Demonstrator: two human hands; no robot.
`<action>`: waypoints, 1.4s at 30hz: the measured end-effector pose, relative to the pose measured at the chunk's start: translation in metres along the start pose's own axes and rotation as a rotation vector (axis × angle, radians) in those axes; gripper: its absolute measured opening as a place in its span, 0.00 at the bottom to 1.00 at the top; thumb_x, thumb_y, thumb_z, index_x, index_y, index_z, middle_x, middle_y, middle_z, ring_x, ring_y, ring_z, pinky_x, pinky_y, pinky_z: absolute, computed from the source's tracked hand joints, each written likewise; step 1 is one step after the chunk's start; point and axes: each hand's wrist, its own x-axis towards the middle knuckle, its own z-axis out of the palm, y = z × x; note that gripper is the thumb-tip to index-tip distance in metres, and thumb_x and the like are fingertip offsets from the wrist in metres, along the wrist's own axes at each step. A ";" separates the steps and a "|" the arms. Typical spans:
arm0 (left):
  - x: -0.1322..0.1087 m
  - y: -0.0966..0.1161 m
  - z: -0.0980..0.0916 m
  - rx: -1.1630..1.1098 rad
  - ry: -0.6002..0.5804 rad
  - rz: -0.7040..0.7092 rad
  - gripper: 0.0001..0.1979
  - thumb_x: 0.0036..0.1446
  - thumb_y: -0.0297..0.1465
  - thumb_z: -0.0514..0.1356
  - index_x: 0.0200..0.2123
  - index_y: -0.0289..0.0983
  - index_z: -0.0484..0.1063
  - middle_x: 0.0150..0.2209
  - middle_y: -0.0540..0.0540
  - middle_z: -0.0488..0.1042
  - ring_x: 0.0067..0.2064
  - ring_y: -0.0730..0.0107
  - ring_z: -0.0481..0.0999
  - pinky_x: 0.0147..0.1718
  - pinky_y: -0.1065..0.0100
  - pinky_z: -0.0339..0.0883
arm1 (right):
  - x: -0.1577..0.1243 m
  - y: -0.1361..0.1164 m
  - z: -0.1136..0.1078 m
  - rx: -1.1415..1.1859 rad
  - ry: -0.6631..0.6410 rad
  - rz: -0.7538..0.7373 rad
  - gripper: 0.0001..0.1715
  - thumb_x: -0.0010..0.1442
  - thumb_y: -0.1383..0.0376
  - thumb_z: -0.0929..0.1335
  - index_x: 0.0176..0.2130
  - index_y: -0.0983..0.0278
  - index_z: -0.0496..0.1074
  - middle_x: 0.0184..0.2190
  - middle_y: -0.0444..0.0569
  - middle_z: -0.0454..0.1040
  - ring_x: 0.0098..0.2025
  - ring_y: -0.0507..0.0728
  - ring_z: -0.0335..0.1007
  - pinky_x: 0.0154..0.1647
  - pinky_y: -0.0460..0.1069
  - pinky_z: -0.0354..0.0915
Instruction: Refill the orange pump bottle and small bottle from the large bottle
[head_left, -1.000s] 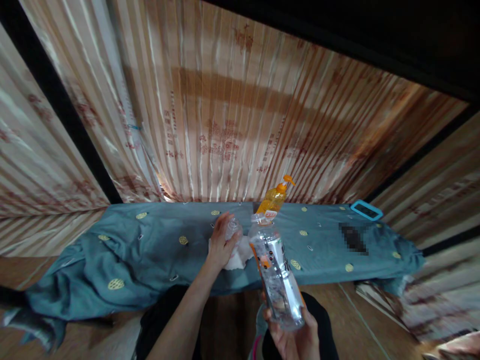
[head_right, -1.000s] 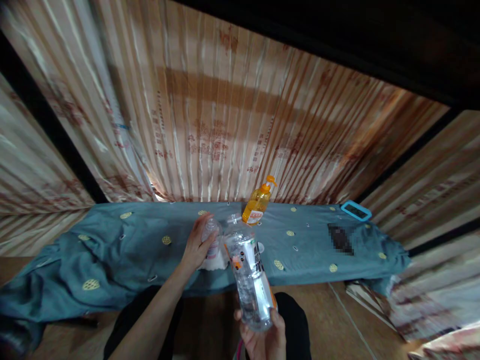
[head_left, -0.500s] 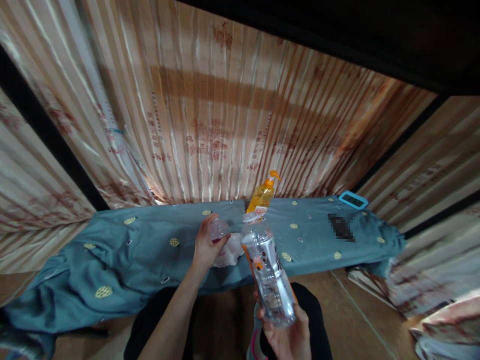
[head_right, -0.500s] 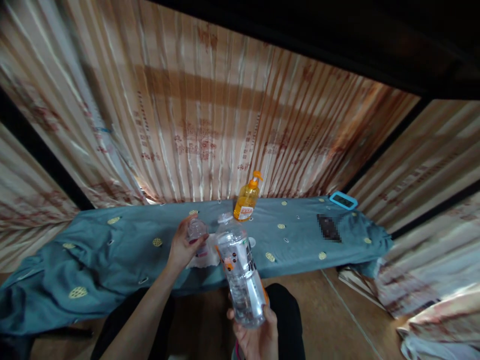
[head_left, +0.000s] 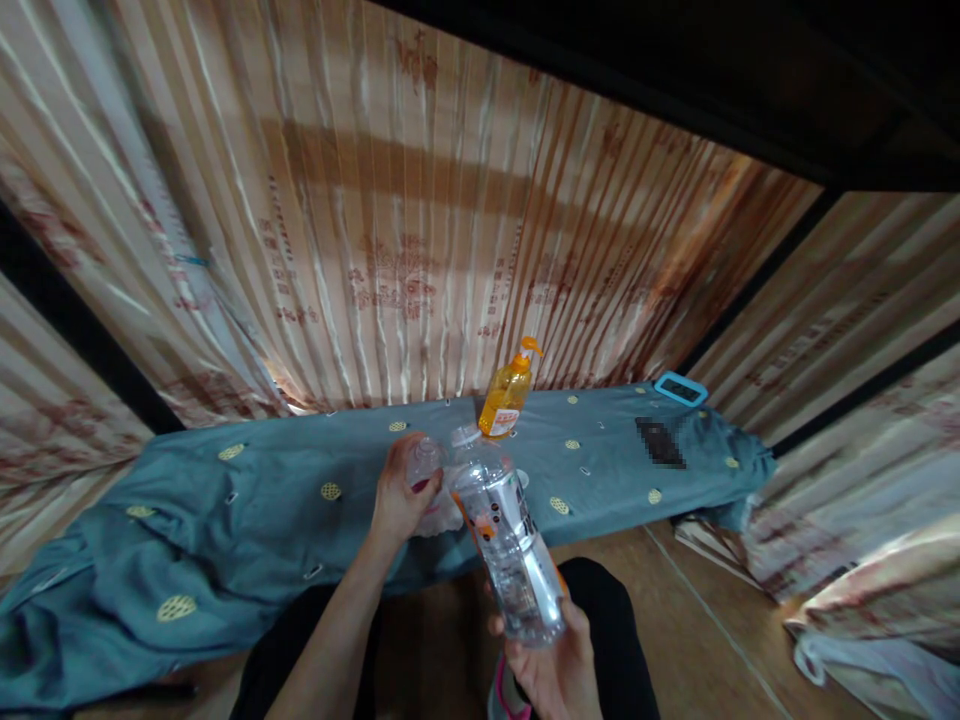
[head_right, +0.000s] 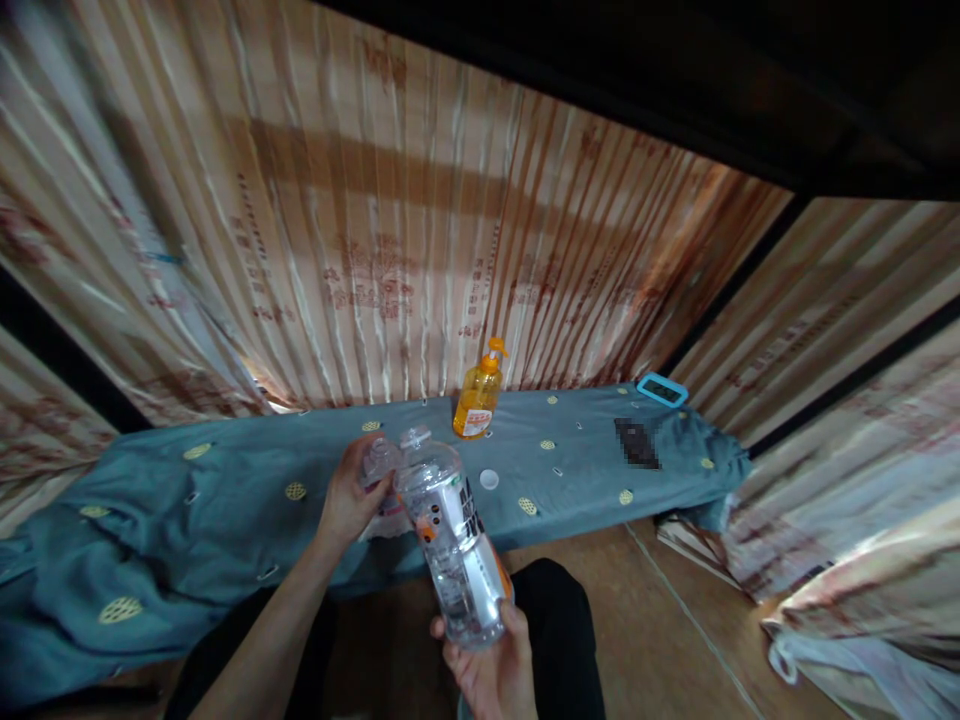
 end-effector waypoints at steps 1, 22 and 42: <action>0.000 0.000 0.000 -0.006 -0.001 0.002 0.19 0.48 0.30 0.60 0.46 0.37 0.66 0.46 0.42 0.71 0.49 0.57 0.71 0.50 0.51 0.66 | 0.000 0.000 0.001 -0.001 0.005 0.000 0.20 0.43 0.56 0.76 0.38 0.60 0.78 0.37 0.53 0.79 0.32 0.59 0.77 0.26 0.45 0.69; -0.003 0.008 -0.004 -0.116 -0.098 -0.027 0.20 0.54 0.34 0.58 0.50 0.38 0.65 0.49 0.41 0.69 0.52 0.60 0.69 0.52 0.57 0.64 | 0.001 -0.006 -0.005 -0.124 0.042 -0.023 0.25 0.44 0.55 0.74 0.44 0.57 0.76 0.41 0.55 0.79 0.33 0.61 0.77 0.27 0.46 0.69; -0.003 0.010 -0.007 -0.156 -0.102 -0.085 0.21 0.55 0.32 0.56 0.52 0.38 0.64 0.52 0.40 0.69 0.54 0.59 0.68 0.53 0.56 0.62 | -0.002 -0.007 0.006 -0.190 0.099 -0.075 0.21 0.42 0.57 0.76 0.39 0.59 0.78 0.36 0.55 0.80 0.30 0.59 0.77 0.27 0.47 0.71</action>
